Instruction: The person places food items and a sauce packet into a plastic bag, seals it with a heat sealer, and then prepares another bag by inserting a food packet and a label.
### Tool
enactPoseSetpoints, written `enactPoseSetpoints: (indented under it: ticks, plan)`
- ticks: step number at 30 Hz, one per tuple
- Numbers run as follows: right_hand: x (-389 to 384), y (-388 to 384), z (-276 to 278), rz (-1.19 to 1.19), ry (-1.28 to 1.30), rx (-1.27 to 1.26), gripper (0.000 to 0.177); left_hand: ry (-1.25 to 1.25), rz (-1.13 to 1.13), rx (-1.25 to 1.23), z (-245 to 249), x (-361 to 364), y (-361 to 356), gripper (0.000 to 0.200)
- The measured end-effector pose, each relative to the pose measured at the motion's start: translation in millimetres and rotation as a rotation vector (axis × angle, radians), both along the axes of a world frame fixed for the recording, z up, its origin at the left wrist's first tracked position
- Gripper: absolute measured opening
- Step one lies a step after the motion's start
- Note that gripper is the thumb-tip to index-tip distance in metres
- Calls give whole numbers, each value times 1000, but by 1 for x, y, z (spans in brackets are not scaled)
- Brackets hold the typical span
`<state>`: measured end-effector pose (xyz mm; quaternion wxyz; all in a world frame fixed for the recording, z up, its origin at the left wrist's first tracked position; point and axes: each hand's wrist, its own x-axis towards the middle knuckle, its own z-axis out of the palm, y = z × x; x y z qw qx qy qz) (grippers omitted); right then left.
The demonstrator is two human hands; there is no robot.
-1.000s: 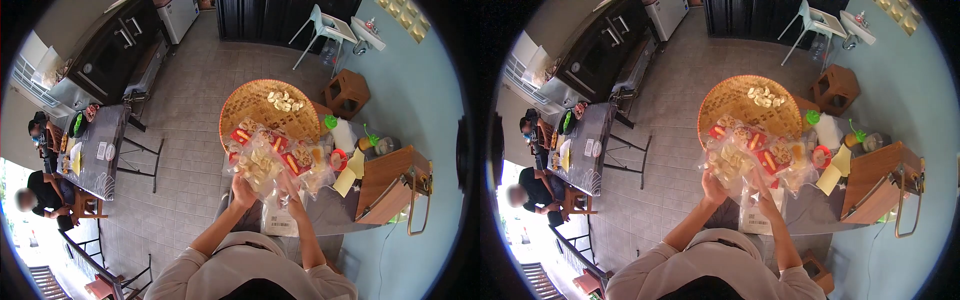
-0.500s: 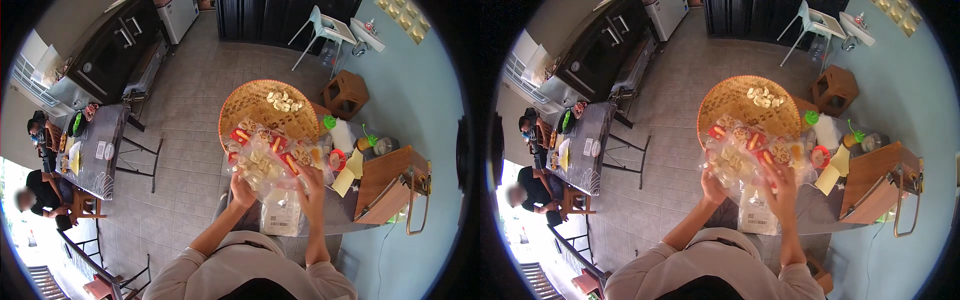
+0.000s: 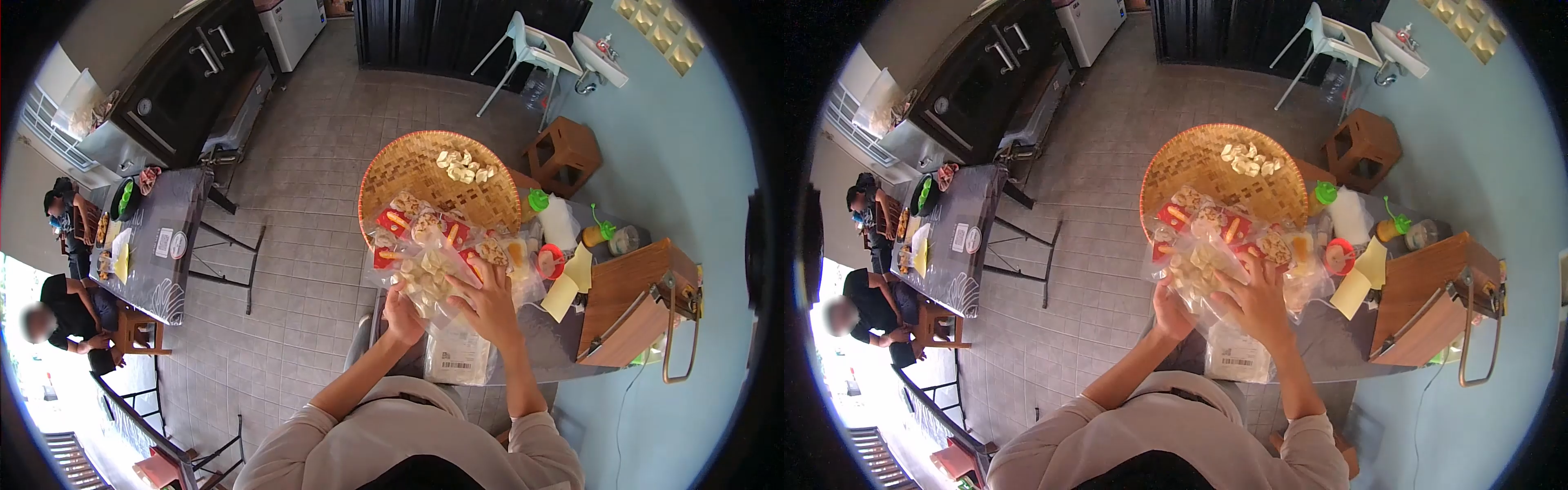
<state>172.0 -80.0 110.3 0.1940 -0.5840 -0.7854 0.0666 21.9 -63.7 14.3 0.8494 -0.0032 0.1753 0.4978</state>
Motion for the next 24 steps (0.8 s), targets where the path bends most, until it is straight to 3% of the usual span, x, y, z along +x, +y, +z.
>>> enactPoseSetpoints:
  ticks: [17, 20, 22, 24]
  plan:
    - [-16, -2, 6, 245, 70, -129, 31, -1, -47, 75, 6, -3, -5, 53]
    - [-17, 7, 7, 143, 140, -43, 32, -3, -43, 48, 4, -1, -6, 52]
    - [-16, 14, 4, 0, 51, -50, 34, -15, -43, -2, 7, 1, -6, 50]
    - [-17, 16, -1, 9, 23, -58, 34, 12, -47, -4, 8, 2, -7, 50]
